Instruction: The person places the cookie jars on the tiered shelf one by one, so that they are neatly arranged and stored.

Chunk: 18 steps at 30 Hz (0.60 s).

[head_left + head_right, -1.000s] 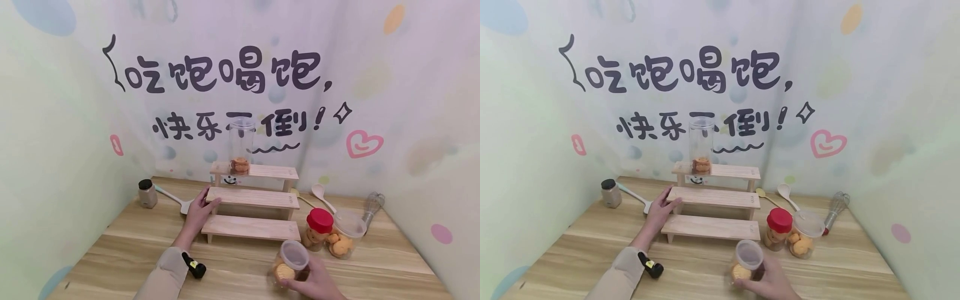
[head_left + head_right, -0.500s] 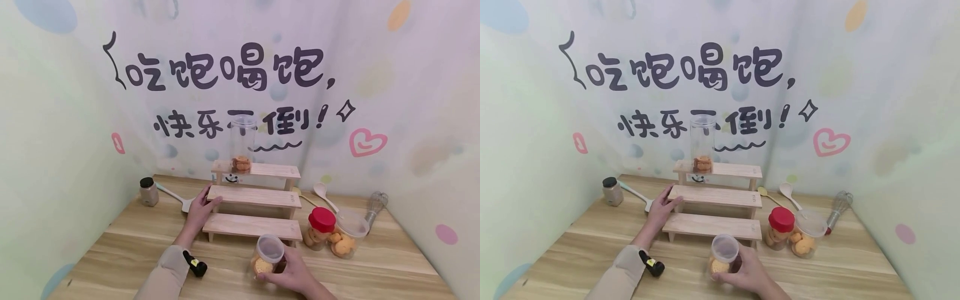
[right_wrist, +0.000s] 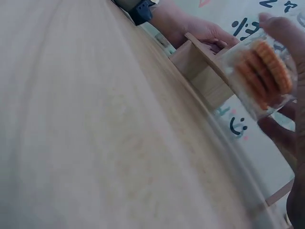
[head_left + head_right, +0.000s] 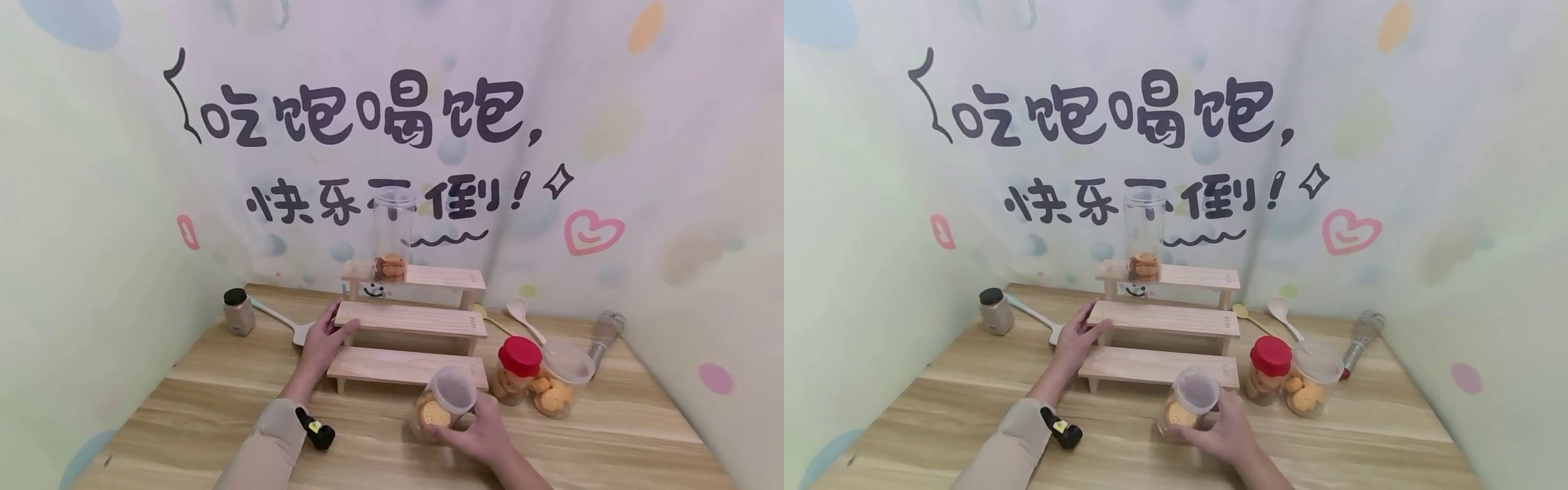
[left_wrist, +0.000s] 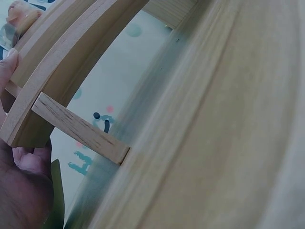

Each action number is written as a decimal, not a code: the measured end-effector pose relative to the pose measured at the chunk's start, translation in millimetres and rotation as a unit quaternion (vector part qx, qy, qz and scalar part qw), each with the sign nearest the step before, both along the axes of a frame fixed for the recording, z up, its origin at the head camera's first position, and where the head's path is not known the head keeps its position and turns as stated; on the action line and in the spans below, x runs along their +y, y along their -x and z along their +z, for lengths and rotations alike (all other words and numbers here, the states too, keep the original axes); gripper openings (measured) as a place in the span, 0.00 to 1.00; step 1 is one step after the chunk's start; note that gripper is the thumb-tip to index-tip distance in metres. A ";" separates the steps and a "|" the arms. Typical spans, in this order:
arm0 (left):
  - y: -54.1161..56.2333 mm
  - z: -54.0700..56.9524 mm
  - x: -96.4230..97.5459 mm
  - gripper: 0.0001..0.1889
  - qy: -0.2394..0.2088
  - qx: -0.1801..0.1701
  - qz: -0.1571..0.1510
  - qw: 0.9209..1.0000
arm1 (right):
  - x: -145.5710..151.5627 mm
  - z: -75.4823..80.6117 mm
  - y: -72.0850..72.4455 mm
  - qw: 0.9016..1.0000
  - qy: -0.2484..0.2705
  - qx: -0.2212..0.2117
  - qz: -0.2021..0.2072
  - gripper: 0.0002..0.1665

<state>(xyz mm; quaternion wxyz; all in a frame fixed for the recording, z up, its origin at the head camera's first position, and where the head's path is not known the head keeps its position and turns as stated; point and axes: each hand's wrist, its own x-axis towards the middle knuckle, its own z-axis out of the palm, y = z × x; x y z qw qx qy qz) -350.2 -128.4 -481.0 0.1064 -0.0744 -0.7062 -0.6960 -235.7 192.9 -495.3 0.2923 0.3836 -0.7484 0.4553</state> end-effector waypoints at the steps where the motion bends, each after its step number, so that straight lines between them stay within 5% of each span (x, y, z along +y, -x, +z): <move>1: 0.0 0.3 -0.7 0.42 0.004 0.002 0.001 1.000 | -2.5 7.0 -0.8 1.000 0.019 0.009 0.005 0.39; 6: -0.1 0.2 -0.6 0.42 0.000 0.005 -0.005 1.000 | -7.3 40.4 7.5 0.996 0.080 0.027 0.027 0.36; 12: 0.9 -0.4 -0.9 0.43 -0.002 0.005 -0.003 1.000 | -5.6 106.2 25.2 0.993 0.101 -0.032 -0.059 0.37; 18: -0.3 0.8 -0.5 0.42 0.012 0.005 0.008 1.000 | -1.5 163.3 39.0 0.966 0.201 -0.093 -0.138 0.29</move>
